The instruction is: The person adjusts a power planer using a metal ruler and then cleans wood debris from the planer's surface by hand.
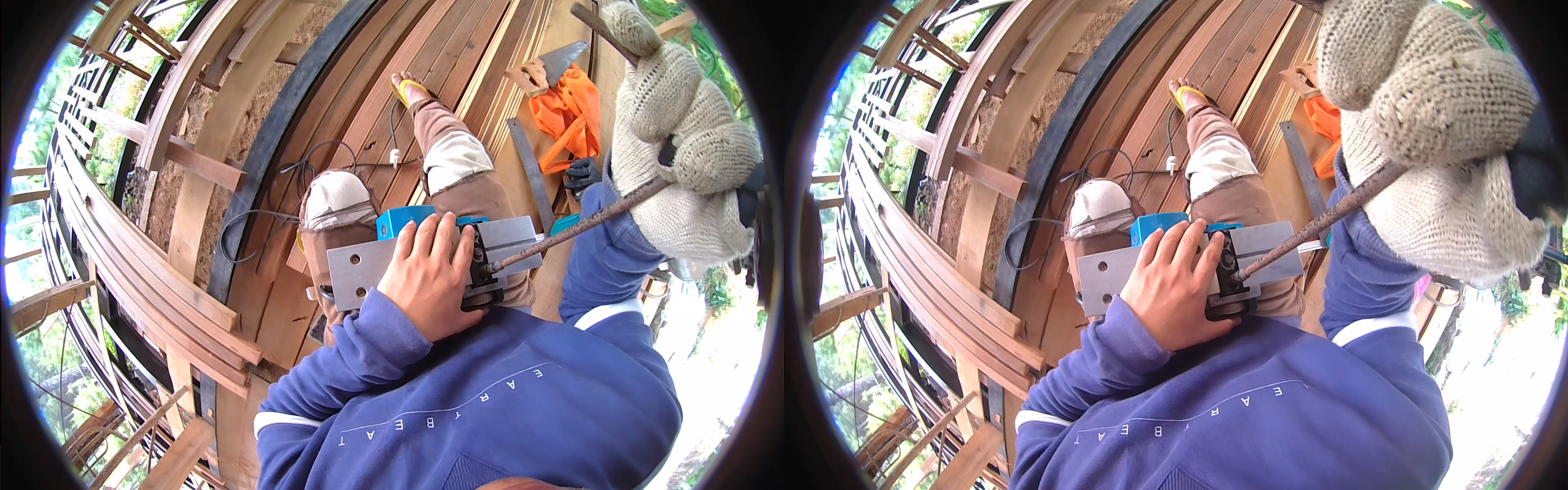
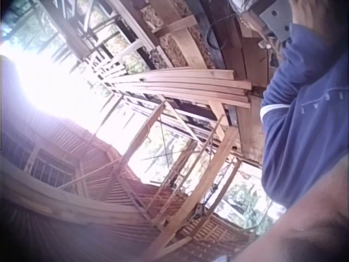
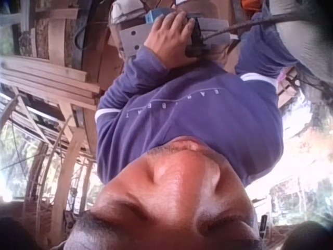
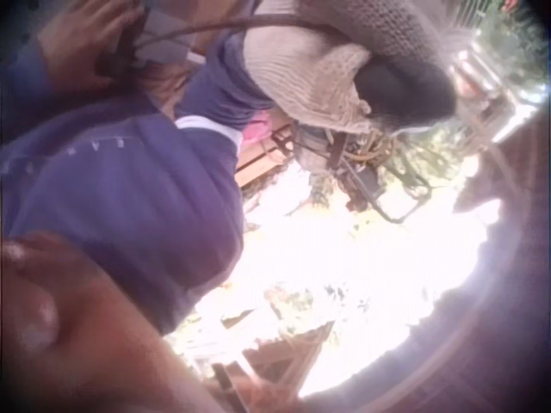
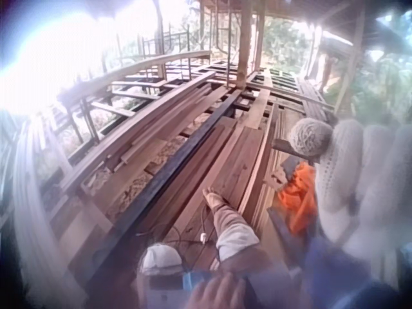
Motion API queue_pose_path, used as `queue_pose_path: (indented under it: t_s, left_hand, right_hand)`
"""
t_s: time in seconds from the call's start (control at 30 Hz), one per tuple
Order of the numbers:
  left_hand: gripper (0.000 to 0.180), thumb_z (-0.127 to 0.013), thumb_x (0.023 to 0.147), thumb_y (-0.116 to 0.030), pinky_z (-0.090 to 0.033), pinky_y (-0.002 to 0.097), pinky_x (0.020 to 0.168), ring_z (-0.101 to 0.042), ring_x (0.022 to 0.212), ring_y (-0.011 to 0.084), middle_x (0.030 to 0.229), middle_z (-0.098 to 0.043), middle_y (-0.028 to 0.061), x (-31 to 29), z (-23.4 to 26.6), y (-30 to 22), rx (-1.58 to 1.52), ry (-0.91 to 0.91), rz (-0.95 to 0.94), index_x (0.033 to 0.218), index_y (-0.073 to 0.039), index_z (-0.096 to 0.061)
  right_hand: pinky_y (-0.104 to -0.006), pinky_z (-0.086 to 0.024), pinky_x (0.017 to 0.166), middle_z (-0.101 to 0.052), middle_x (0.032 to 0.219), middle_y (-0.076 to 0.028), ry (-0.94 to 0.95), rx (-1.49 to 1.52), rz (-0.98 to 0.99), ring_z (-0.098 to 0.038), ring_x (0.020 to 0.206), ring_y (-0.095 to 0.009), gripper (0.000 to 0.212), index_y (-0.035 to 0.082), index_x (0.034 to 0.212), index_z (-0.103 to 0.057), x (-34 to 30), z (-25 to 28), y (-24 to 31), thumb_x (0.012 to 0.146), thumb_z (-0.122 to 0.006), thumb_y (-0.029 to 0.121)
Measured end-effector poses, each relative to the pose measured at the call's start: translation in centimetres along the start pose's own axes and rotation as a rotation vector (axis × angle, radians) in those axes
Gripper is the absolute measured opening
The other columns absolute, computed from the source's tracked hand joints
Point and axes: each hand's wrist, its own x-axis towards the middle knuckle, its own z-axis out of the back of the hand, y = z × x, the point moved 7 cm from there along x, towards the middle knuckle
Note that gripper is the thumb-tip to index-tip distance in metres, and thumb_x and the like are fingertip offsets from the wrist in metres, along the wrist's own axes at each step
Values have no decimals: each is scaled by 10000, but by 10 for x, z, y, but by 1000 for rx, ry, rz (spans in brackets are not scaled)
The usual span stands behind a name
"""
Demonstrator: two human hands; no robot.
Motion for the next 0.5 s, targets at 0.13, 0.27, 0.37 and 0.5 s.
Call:
queue_pose_path:
  t_s: [0.13,0.27,0.37,0.5]
  left_hand:
    - [979,-860,680,-524,-342,529,1167,-459,1385,408,1463,-489,269,-7,-5,3,33,43,-10,1414,26,-517]
    - [1014,-858,694,-539,-329,551,1176,-448,1395,422,1479,-472,278,-1,0,2,55,47,-51,1449,23,-481]
    - [1045,-874,685,-541,-325,564,1173,-443,1395,436,1486,-469,270,-1,2,-2,27,8,-15,1482,-6,-462]
    - [1012,-885,679,-537,-330,573,1169,-444,1396,431,1501,-467,253,3,9,-3,101,-54,-33,1484,-74,-483]
  right_hand:
    - [-515,-425,921,-394,689,-66,-244,-453,-620,-432,699,-206,389,133,654,-409,-10,8,4,976,-560,291]
    - [-551,-443,868,-455,713,-92,-65,-158,-213,-454,700,-267,330,78,756,-535,18,-43,2,940,-506,350]
    - [-562,-453,844,-516,728,-104,75,-187,-113,-470,702,-285,335,95,831,-643,32,-48,23,944,-514,383]
    - [-510,-455,799,-555,763,-114,-110,-219,-74,-487,692,-258,302,64,873,-650,19,-17,54,942,-511,323]
